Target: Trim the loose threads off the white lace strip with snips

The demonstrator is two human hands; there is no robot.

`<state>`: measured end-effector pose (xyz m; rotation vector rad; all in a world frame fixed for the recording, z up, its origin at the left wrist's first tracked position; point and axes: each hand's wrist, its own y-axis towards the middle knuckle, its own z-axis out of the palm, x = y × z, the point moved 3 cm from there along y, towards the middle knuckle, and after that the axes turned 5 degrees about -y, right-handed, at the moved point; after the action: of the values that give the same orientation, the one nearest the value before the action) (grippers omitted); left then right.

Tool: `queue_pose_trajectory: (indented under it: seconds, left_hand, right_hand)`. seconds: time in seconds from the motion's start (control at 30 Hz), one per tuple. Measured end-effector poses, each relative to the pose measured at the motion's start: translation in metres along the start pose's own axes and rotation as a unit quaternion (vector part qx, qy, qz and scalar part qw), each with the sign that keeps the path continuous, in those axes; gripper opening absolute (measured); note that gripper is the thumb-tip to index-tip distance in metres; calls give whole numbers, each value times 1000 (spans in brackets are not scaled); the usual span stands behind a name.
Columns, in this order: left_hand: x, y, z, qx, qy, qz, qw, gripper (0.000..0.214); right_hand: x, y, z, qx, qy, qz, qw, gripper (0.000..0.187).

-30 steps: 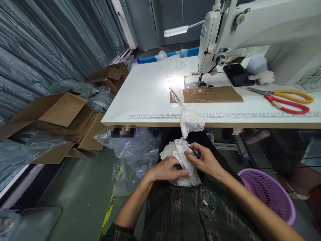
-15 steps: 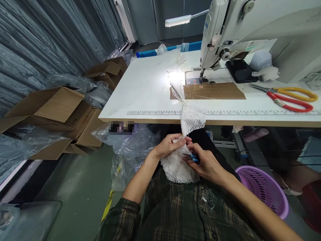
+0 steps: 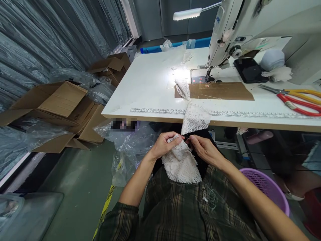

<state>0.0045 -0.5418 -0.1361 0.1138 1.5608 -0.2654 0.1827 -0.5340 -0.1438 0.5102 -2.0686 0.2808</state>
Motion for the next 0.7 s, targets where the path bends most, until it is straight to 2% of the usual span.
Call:
queue_pose_trajectory:
  seconds: [0.2, 0.33, 0.6, 0.7]
  left_hand:
    - [-8, -2, 0, 21, 9, 20, 1000, 34]
    - [-9, -3, 0, 9, 9, 15, 1000, 34]
    - [-5, -3, -1, 11, -25, -26, 999, 32]
    - [-4, -5, 0, 12, -48, -36, 998, 34]
  right_hand:
    - [15, 14, 4, 5, -35, -46, 998, 45]
    - [17, 14, 3, -24, -55, -36, 998, 45]
    - [15, 10, 4, -19, -83, -44, 995, 43]
    - [11, 9, 6, -18, -46, -24, 998, 41]
